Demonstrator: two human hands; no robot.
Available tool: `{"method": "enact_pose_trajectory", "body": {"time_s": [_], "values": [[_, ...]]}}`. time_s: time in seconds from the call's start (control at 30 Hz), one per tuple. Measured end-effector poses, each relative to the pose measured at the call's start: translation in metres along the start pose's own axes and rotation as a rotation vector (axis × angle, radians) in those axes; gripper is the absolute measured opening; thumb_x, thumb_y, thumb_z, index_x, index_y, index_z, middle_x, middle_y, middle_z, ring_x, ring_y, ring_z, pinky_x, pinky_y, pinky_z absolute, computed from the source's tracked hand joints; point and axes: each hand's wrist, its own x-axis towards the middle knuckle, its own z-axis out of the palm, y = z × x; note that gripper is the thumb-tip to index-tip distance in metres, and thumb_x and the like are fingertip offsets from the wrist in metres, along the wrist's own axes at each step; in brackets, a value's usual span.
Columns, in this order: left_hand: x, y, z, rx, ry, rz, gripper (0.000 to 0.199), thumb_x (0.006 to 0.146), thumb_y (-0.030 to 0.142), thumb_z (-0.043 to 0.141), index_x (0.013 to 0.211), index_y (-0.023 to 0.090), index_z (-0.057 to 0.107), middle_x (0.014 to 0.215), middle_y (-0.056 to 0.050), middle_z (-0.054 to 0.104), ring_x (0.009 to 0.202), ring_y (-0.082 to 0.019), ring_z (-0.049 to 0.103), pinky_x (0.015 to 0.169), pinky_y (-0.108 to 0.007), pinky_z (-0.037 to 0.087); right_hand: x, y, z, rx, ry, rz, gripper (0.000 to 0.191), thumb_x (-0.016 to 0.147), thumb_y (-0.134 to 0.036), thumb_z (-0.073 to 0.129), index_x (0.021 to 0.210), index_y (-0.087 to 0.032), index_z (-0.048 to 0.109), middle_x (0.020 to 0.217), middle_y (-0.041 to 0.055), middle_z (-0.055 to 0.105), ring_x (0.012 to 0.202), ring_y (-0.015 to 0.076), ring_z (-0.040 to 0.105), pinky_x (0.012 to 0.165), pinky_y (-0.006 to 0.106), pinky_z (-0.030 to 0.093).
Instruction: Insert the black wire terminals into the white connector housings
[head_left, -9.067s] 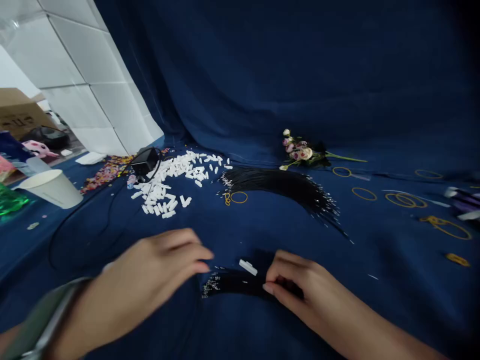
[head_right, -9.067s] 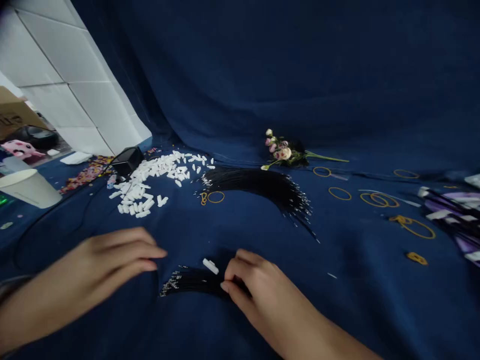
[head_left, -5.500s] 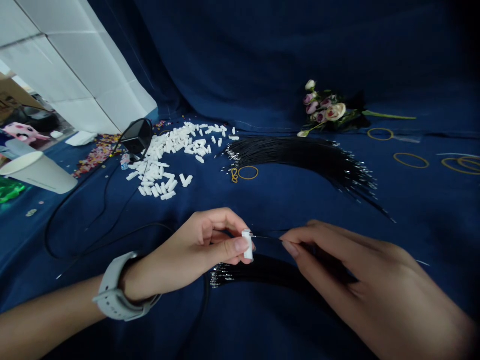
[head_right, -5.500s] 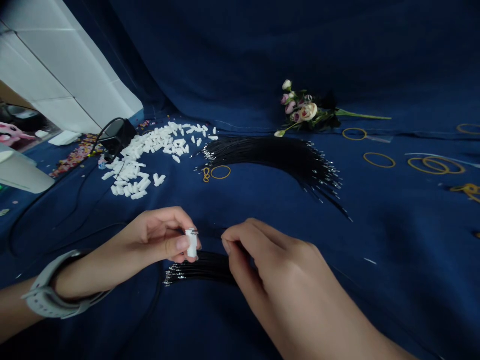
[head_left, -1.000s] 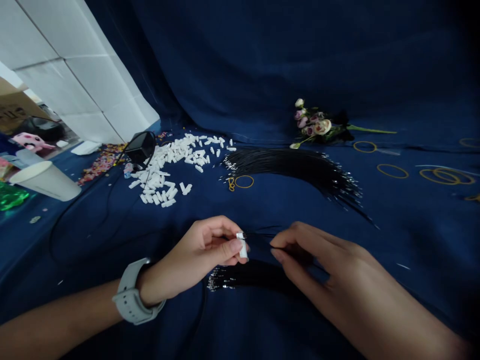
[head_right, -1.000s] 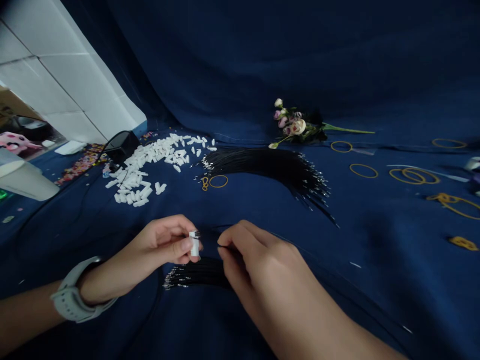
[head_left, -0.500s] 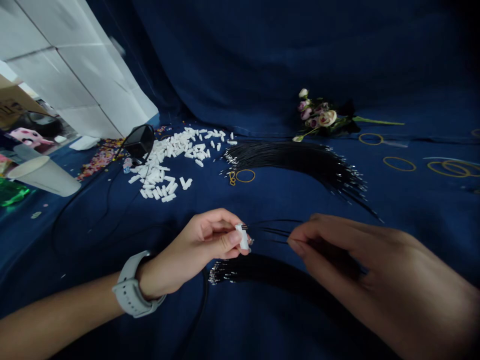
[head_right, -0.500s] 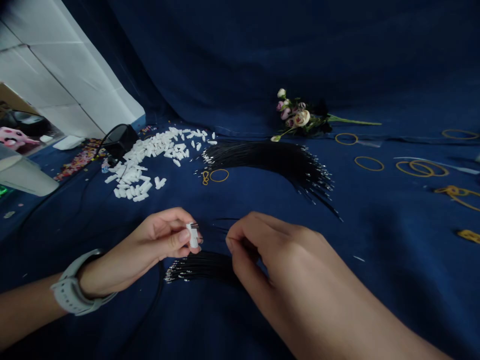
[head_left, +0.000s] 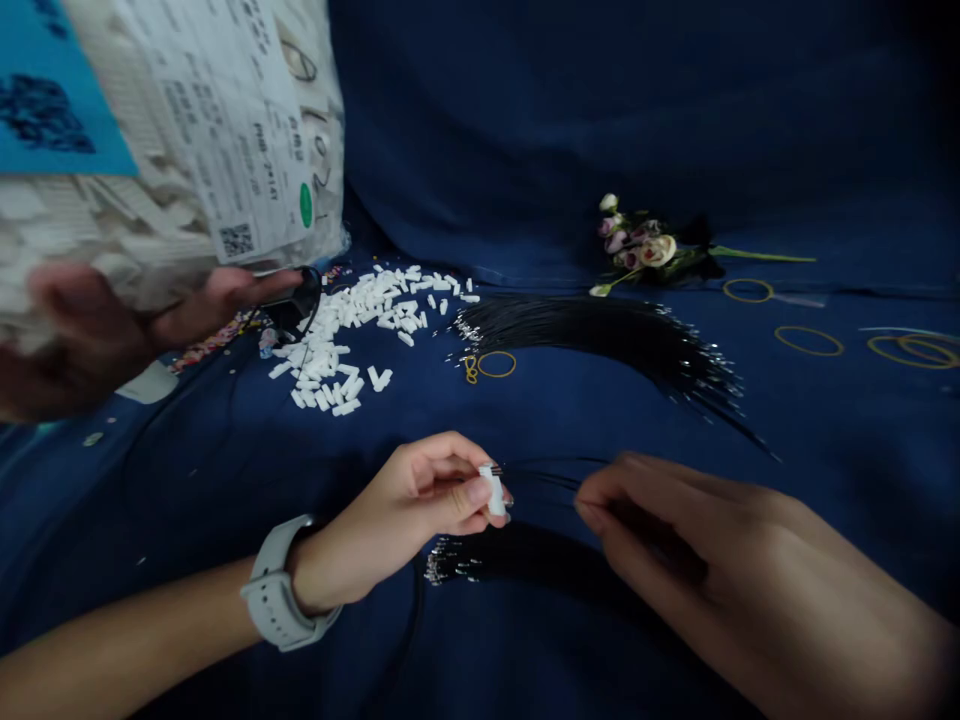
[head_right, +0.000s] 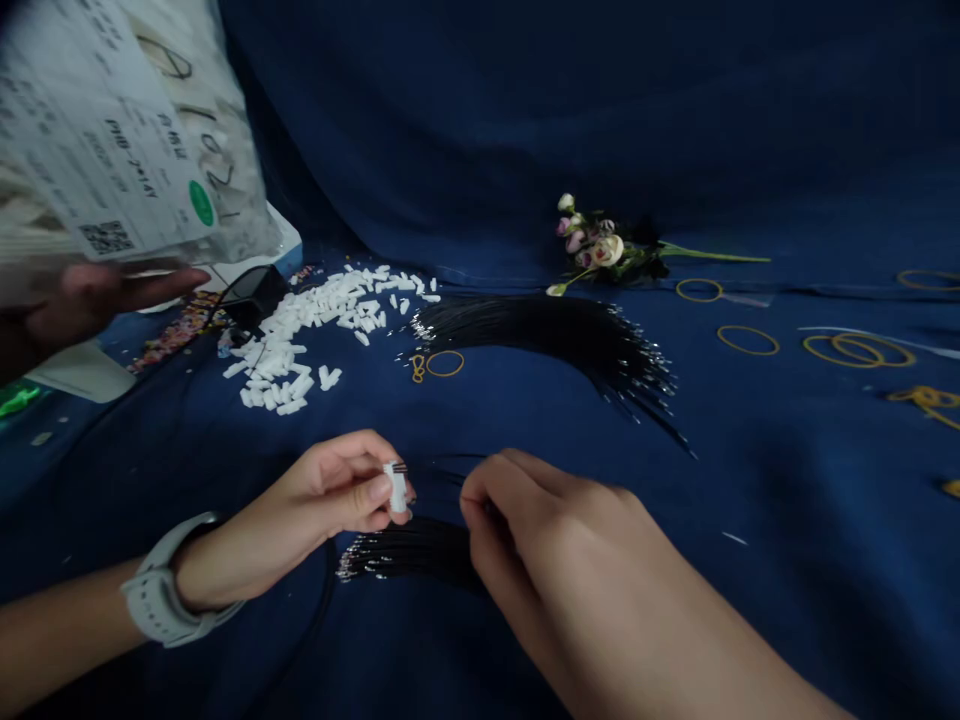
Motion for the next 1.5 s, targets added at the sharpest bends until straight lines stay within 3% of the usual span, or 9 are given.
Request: {"method": "enact_pose_trajectory", "body": {"time_s": [0.13, 0.3, 0.5, 0.8, 1.03, 1.2, 1.5], "values": [[0.002, -0.001, 0.001, -0.002, 0.006, -0.006, 0.017, 0.081, 0.027, 0.077, 0.084, 0.016, 0.065, 0.075, 0.003, 0.071, 0.071, -0.005, 0.066, 0.067, -0.013, 0.050, -0.010, 0.008, 0.005, -0.033, -0.101, 0.009, 0.014, 0.097, -0.020, 0.045, 0.091, -0.027, 0.055, 0.074, -0.0069, 0.064, 0.051, 0.0076, 0.061, 0.041, 0.019, 0.042], [0.003, -0.005, 0.002, 0.012, -0.011, -0.002, 0.022, 0.078, 0.031, 0.079, 0.082, 0.016, 0.064, 0.076, 0.001, 0.070, 0.071, -0.007, 0.066, 0.069, -0.017, 0.051, -0.017, 0.013, 0.011, -0.104, -0.150, -0.101, 0.020, 0.094, -0.014, 0.043, 0.095, -0.027, 0.058, 0.081, -0.0047, 0.065, 0.053, 0.0099, 0.061, 0.043, 0.023, 0.043], [0.001, -0.004, 0.004, 0.041, -0.016, -0.027, 0.024, 0.076, 0.034, 0.080, 0.081, 0.016, 0.063, 0.075, 0.001, 0.068, 0.070, -0.010, 0.066, 0.070, -0.023, 0.051, -0.012, 0.007, 0.012, -0.124, -0.157, -0.127, 0.023, 0.090, -0.010, 0.041, 0.087, -0.023, 0.059, 0.073, -0.0011, 0.063, 0.046, 0.0120, 0.055, 0.044, 0.025, 0.045], [-0.001, -0.004, 0.005, 0.037, -0.036, -0.036, 0.025, 0.076, 0.034, 0.080, 0.083, 0.016, 0.063, 0.078, 0.001, 0.068, 0.074, -0.009, 0.066, 0.073, -0.021, 0.052, -0.012, -0.002, 0.017, -0.105, -0.094, -0.198, 0.032, 0.076, 0.004, 0.037, 0.083, -0.020, 0.058, 0.073, 0.0018, 0.064, 0.052, 0.0141, 0.060, 0.046, 0.024, 0.048], [-0.002, -0.005, 0.004, 0.014, -0.030, -0.027, 0.021, 0.079, 0.031, 0.078, 0.084, 0.016, 0.064, 0.077, 0.000, 0.070, 0.074, -0.009, 0.066, 0.072, -0.020, 0.051, -0.009, -0.001, 0.012, -0.106, -0.043, -0.151, 0.022, 0.094, -0.012, 0.041, 0.090, -0.022, 0.060, 0.072, -0.0036, 0.062, 0.050, 0.0110, 0.058, 0.044, 0.027, 0.040], [-0.001, -0.005, 0.003, 0.001, -0.040, -0.023, 0.018, 0.082, 0.030, 0.076, 0.085, 0.017, 0.064, 0.076, 0.001, 0.070, 0.075, -0.008, 0.065, 0.073, -0.019, 0.051, -0.006, -0.004, 0.011, -0.033, -0.050, -0.052, 0.023, 0.096, -0.017, 0.041, 0.085, -0.023, 0.061, 0.069, -0.0044, 0.061, 0.047, 0.0102, 0.056, 0.043, 0.028, 0.038], [-0.002, -0.004, 0.003, 0.017, -0.051, -0.026, 0.011, 0.087, 0.023, 0.071, 0.086, 0.016, 0.063, 0.076, 0.002, 0.070, 0.074, -0.005, 0.066, 0.072, -0.015, 0.050, -0.006, -0.006, 0.011, 0.025, -0.091, -0.057, 0.026, 0.095, -0.015, 0.042, 0.082, -0.022, 0.062, 0.070, -0.0032, 0.061, 0.051, 0.0114, 0.058, 0.048, 0.027, 0.043]]}}
